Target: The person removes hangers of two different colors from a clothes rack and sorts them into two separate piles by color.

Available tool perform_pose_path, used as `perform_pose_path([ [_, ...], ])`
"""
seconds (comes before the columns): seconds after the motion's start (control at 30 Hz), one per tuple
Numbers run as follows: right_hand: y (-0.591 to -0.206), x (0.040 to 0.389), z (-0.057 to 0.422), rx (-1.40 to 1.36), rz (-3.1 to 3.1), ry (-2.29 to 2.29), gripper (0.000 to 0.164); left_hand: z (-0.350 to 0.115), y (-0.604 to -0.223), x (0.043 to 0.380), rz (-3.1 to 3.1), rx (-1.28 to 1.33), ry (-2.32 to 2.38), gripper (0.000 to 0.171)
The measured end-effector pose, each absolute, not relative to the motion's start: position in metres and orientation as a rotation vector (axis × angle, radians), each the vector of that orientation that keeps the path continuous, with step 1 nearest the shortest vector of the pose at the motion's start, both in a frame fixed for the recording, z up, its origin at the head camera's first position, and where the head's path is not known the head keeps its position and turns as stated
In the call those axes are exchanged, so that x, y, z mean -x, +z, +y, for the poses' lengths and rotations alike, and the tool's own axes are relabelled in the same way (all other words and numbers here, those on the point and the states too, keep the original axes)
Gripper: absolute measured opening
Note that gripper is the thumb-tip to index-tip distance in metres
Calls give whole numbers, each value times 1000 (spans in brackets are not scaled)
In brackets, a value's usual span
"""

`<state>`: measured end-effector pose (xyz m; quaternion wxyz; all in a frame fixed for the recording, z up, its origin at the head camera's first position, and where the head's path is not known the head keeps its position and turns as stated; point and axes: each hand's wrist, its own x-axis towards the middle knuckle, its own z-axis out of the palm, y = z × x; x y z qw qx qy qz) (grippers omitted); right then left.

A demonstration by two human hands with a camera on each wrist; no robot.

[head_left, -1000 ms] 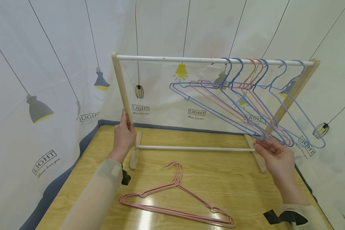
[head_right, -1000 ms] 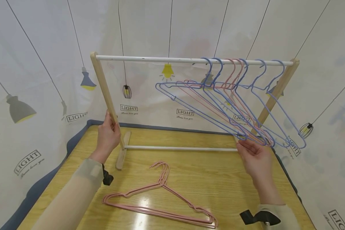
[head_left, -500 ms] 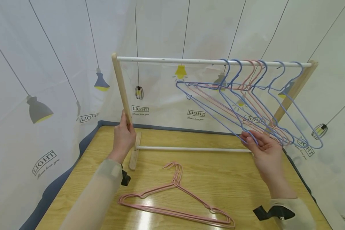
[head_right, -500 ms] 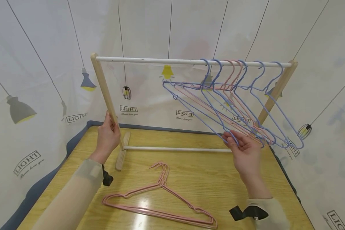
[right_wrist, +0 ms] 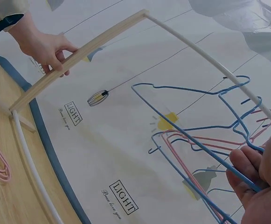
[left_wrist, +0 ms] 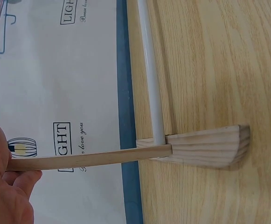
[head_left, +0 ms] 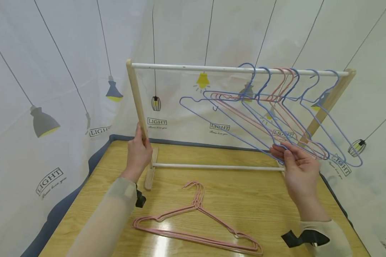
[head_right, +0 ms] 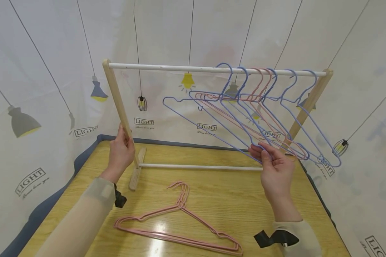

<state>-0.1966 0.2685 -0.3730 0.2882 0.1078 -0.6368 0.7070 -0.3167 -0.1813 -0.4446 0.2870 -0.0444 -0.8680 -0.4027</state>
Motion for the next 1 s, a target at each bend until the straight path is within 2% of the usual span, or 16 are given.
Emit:
perform_pose_path([
  [0.23,-360,193,263,-335,-1548,1945,27,-182,-446,316,-2332,111,-1074,64],
  [0.47,-357,173,272,-364,-1588,1974,28,-181,-446,315,-2341,111,-1073,64],
  [1.0,-418,125,338,-185,-1826,2143,27,-180,-443,315,-2330,120,-1078,64],
])
